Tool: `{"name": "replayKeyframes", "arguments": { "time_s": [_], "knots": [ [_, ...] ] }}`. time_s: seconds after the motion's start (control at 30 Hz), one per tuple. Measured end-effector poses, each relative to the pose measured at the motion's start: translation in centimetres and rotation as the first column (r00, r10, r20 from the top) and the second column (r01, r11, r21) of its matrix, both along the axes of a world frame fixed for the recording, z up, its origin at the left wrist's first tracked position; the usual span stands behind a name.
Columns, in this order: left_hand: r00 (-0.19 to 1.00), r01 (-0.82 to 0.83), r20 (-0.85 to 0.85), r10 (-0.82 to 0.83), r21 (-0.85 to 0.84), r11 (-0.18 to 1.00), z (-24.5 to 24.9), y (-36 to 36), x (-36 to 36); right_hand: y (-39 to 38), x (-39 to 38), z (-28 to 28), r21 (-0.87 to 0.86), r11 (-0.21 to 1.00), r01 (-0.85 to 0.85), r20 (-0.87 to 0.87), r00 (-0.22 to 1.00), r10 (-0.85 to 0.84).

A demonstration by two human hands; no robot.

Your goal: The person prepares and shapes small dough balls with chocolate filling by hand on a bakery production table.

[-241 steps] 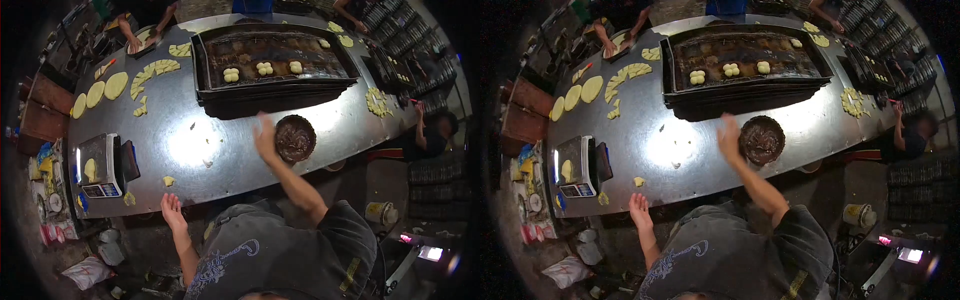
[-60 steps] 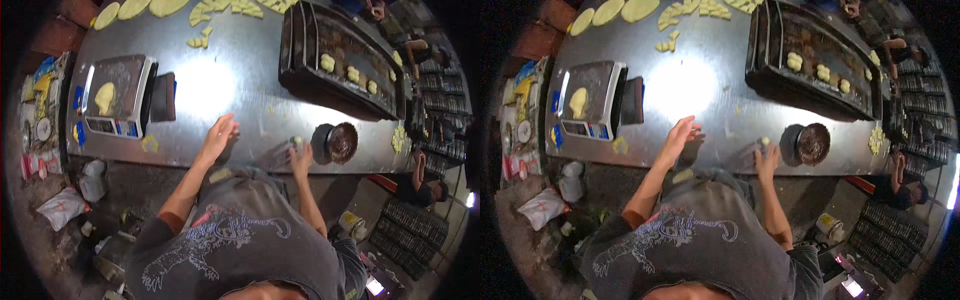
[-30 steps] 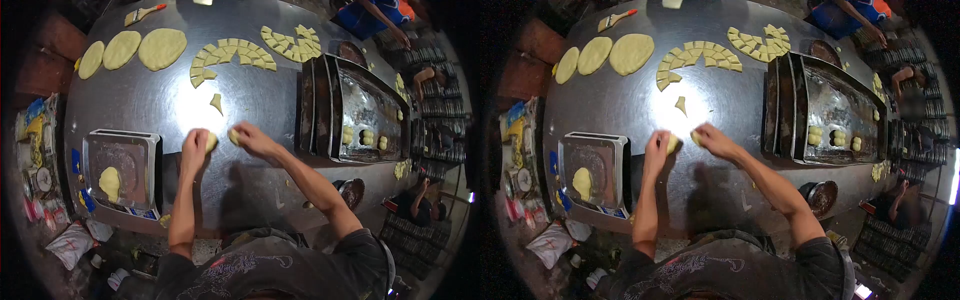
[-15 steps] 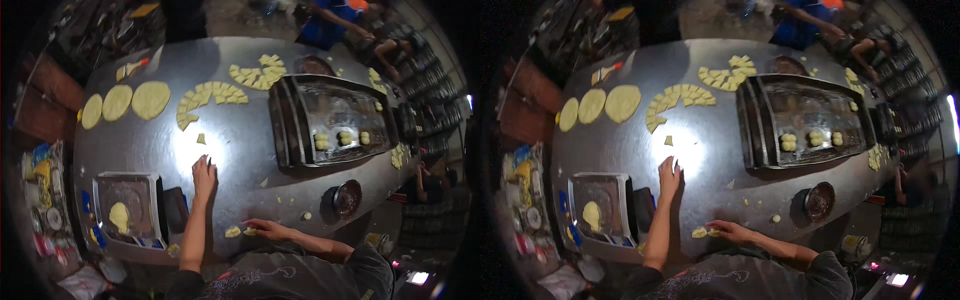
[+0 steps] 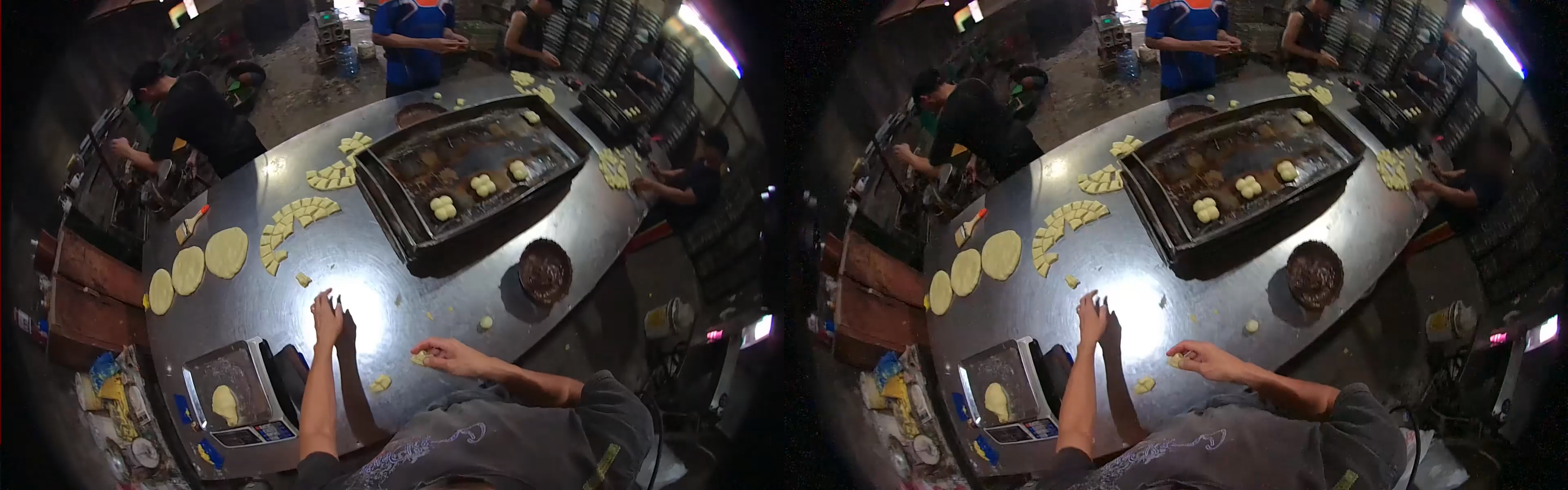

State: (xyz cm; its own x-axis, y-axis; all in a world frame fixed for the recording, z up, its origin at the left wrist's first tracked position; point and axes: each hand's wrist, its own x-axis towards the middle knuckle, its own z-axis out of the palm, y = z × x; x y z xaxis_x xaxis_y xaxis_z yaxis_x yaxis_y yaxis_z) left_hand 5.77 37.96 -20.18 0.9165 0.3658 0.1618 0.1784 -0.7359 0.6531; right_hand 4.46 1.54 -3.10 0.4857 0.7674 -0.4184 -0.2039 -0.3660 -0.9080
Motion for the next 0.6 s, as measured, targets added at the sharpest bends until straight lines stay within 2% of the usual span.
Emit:
{"name": "replayKeyframes", "arguments": {
  "time_s": [0.03, 0.1, 0.23, 0.27, 0.3, 0.37, 0.43, 0.47, 0.57, 0.6],
  "knots": [
    [1.0, -0.012, -0.001, 0.012, 0.045, 0.999, -1.6, 1.1, 0.0, -0.6, -1.1, 0.1, 0.015, 1.0, -0.006, -0.007, 1.0, 0.006],
    [0.986, -0.104, -0.11, 0.127, 0.195, 0.975, -5.4, 4.2, 0.6, -1.8, -1.9, 0.9, 0.03, 0.999, -0.011, 0.012, 1.0, 0.011],
    [0.95, -0.183, -0.193, 0.244, 0.287, 0.94, -6.5, 8.4, 3.5, -5.6, -3.7, 0.6, 0.053, 0.998, 0.039, 0.051, 0.998, -0.041],
    [0.968, -0.157, -0.15, 0.199, 0.253, 0.955, -6.6, 9.5, 4.6, -6.8, -4.4, -0.7, 0.047, 0.99, 0.129, -0.069, 0.99, -0.126],
    [0.981, -0.13, -0.112, 0.157, 0.217, 0.967, -7.3, 10.3, 5.3, -7.8, -5.0, -0.3, 0.009, 0.985, 0.171, -0.055, 0.984, -0.171],
    [0.995, -0.097, 0.013, 0.1, 0.384, 0.918, -9.9, 10.8, 6.4, -9.4, -5.9, -0.3, -0.13, 0.972, 0.198, 0.035, 0.98, -0.195],
    [0.991, -0.132, 0.003, 0.133, 0.171, 0.976, -7.4, 10.0, 6.9, -10.8, -7.0, -0.5, -0.161, 0.96, 0.229, -0.01, 0.972, -0.234],
    [0.977, -0.166, 0.158, 0.14, 0.166, 0.972, -6.8, 9.1, 6.8, -11.2, -7.5, -0.6, -0.166, 0.955, 0.245, -0.029, 0.967, -0.254],
    [0.942, -0.265, 0.182, 0.282, -0.112, 0.958, -3.3, 5.4, 6.5, -11.5, -8.7, -0.8, -0.126, 0.957, 0.261, 0.014, 0.965, -0.261],
    [0.896, -0.282, 0.31, 0.317, -0.155, 0.947, -2.6, 3.2, 6.4, -11.1, -8.5, 0.4, -0.12, 0.962, 0.244, -0.022, 0.968, -0.249]
  ]
}}
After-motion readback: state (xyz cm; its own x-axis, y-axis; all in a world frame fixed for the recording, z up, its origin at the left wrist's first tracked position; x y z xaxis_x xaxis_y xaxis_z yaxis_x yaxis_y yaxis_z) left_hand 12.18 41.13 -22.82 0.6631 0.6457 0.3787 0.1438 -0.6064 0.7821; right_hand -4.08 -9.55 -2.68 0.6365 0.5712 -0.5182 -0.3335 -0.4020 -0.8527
